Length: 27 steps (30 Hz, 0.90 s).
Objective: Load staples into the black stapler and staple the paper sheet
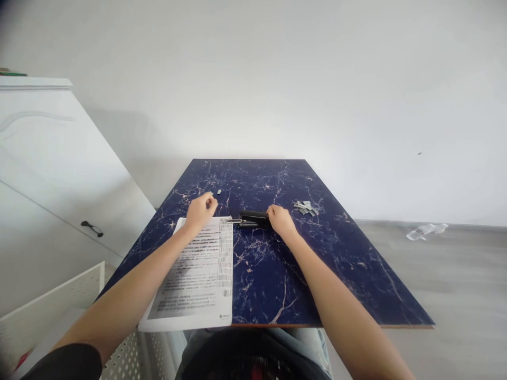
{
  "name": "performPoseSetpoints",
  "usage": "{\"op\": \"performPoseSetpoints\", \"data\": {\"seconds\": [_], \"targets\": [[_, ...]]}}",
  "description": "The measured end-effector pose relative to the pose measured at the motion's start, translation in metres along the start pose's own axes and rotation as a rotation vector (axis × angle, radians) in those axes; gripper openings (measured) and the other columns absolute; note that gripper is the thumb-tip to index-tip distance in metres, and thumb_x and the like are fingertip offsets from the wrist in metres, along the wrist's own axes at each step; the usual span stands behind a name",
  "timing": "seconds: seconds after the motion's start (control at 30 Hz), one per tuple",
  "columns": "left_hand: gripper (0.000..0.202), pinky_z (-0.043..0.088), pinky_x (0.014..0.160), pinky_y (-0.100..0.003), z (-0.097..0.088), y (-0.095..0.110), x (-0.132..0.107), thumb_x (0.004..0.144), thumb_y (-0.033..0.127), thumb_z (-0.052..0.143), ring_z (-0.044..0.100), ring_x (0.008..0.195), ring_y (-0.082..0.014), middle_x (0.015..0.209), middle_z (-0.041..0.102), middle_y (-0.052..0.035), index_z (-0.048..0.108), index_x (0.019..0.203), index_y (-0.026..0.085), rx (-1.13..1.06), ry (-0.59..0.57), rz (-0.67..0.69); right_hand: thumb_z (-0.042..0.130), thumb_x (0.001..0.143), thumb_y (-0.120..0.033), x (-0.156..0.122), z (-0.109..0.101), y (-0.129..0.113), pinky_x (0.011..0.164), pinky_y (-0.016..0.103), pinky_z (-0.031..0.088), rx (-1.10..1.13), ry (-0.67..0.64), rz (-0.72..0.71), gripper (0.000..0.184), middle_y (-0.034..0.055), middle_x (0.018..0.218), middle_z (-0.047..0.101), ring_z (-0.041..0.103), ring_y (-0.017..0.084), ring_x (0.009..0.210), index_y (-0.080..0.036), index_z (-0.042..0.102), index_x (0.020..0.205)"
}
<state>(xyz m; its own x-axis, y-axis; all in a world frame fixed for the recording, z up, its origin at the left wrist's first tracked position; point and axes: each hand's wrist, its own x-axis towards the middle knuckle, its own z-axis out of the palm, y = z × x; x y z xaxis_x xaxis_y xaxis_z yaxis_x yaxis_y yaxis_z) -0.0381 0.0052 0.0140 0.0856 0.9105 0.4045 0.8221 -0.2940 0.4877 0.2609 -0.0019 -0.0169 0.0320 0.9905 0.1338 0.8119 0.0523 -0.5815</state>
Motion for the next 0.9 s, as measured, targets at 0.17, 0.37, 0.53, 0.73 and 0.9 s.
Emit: {"op": "performPoseSetpoints", "data": {"seconds": [0.17, 0.37, 0.53, 0.73, 0.9], "targets": [[0.037, 0.044, 0.099, -0.051, 0.001, -0.041, 0.016, 0.09, 0.036, 0.055, 0.051, 0.125, -0.0385, 0.132, 0.057, -0.0202, 0.064, 0.121, 0.018, 0.305, 0.059, -0.133, 0.039, 0.094, -0.027, 0.0, 0.0, 0.001, 0.063, 0.023, 0.037, 0.021, 0.002, 0.006, 0.033, 0.004, 0.069, 0.067, 0.056, 0.015, 0.058, -0.019, 0.07, 0.083], [0.047, 0.032, 0.111, -0.064, 0.013, -0.066, 0.02, 0.095, 0.023, 0.044, 0.035, 0.143, -0.0373, 0.155, 0.044, -0.0079, 0.057, 0.139, 0.031, 0.291, -0.191, -0.111, 0.039, 0.094, -0.025, 0.0, -0.003, -0.001, 0.063, 0.023, 0.037, 0.016, -0.005, -0.003, 0.033, 0.0043, 0.072, 0.067, 0.056, 0.014, 0.057, -0.019, 0.069, 0.082], [0.046, 0.045, 0.105, -0.044, 0.012, -0.072, 0.024, 0.086, 0.007, 0.045, 0.06, 0.116, -0.0279, 0.129, 0.066, -0.0107, 0.073, 0.119, 0.023, 0.265, -0.119, -0.038, 0.039, 0.095, -0.026, -0.001, -0.004, -0.001, 0.063, 0.023, 0.038, 0.02, -0.013, 0.006, 0.034, 0.0042, 0.071, 0.067, 0.057, 0.015, 0.058, -0.019, 0.069, 0.082], [0.039, 0.05, 0.091, -0.037, 0.007, -0.065, 0.023, 0.085, 0.005, 0.046, 0.063, 0.1, -0.027, 0.103, 0.071, -0.0109, 0.077, 0.102, 0.022, 0.278, -0.099, -0.008, 0.038, 0.094, -0.027, -0.002, -0.004, -0.003, 0.064, 0.023, 0.038, 0.036, -0.007, 0.009, 0.034, 0.0035, 0.066, 0.065, 0.056, 0.015, 0.057, -0.019, 0.069, 0.081], [0.034, 0.051, 0.086, -0.035, 0.007, -0.056, 0.021, 0.088, 0.007, 0.048, 0.064, 0.096, -0.0263, 0.102, 0.068, -0.0129, 0.076, 0.103, 0.018, 0.285, -0.11, 0.012, 0.039, 0.094, -0.026, -0.002, -0.004, -0.004, 0.064, 0.023, 0.037, 0.029, -0.018, 0.01, 0.033, 0.0031, 0.065, 0.064, 0.056, 0.014, 0.057, -0.018, 0.069, 0.082]]}}
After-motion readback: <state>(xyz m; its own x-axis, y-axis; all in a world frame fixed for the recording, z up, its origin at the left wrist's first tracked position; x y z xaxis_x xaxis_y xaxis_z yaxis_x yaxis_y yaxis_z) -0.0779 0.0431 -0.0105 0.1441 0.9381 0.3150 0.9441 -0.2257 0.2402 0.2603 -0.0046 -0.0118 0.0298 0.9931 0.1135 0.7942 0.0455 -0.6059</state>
